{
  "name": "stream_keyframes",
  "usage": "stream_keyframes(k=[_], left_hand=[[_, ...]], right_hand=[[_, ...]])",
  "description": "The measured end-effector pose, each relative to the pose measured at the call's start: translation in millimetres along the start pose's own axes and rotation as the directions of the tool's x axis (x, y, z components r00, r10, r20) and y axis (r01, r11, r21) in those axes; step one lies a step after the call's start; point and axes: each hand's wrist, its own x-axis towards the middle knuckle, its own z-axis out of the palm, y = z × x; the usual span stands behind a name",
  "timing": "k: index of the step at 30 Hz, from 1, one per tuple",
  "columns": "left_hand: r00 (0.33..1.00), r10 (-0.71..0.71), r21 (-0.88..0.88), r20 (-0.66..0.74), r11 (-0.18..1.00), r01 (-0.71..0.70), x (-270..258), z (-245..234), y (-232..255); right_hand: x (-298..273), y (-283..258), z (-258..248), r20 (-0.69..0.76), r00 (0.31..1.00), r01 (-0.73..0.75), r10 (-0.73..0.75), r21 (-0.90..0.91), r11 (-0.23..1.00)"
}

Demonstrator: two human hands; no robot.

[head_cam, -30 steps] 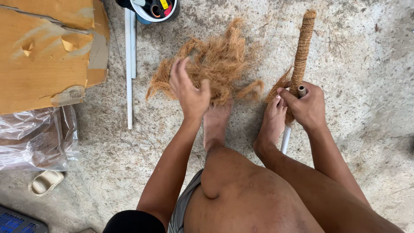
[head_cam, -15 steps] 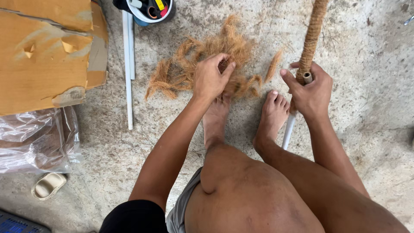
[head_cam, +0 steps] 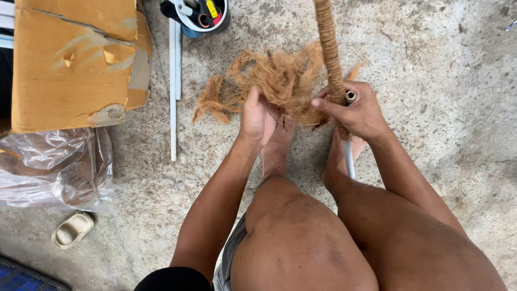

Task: The person sits on the floor and wraps loose coir fibers around a long white PVC pipe to create a rope. They repeatedly gather fibers from a pile, align them with the existing wrap, and twist them tightly around the pipe by hand.

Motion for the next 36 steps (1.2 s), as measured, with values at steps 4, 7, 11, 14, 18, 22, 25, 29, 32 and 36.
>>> stream_keyframes(k=[4, 7, 11, 14, 18, 22, 25, 29, 32, 36], left_hand=[[0.980, 0.038, -0.099, -0.194, 0.993, -0.058, -11.1, 12.6, 24.7], [0.979, 0.105, -0.081, -0.177, 0.989, -0.121, -16.2, 10.8, 39.0], [0.910, 0.121, 0.276, -0.395, 0.961, -0.008, -7.9, -14.9, 46.0], [0.763, 0.264, 0.691, -0.590, 0.653, 0.309, 3.7, -46.7, 57.4], [0.700, 0.233, 0.697, -0.675, 0.512, 0.502, 8.2, -86.2, 72.7], [0.594, 0.737, 0.864, -0.323, -0.026, 0.502, 3.1, -91.1, 68.6], [0.490, 0.858, 0.916, 0.152, -0.308, 0.256, 2.7, -60.0, 45.1], [0.954, -0.017, 0.951, -0.299, -0.095, 0.296, 25.7, -12.6, -2.1], [0.995, -0.019, 0.923, -0.095, -0.376, 0.081, 43.4, -12.1, -20.6], [0.975, 0.094, 0.785, 0.201, -0.611, -0.103, 50.5, -43.5, -24.1]], right_hand=[[-3.0, 5.9, -6.4, -0.141, 0.987, -0.090, 0.075, -0.102, 0.991], [-0.8, 8.3, -13.3, -0.219, 0.975, -0.061, 0.047, -0.057, 0.997], [2.9, 12.9, -19.9, -0.311, 0.942, -0.156, 0.126, -0.075, 0.985], [5.8, 14.6, -22.2, -0.344, 0.927, -0.191, 0.148, -0.094, 0.977], [8.1, 15.6, -22.1, -0.338, 0.925, -0.229, 0.172, -0.135, 0.964], [8.8, 17.8, -20.9, -0.345, 0.912, -0.288, 0.223, -0.150, 0.946], [12.4, 16.8, -22.0, -0.349, 0.909, -0.294, 0.228, -0.151, 0.944], [13.6, 16.5, -17.6, -0.326, 0.919, -0.284, 0.223, -0.153, 0.947], [12.6, 16.2, -15.8, -0.332, 0.914, -0.304, 0.235, -0.174, 0.937], [8.2, 18.2, -19.9, -0.339, 0.915, -0.261, 0.219, -0.083, 0.962]])
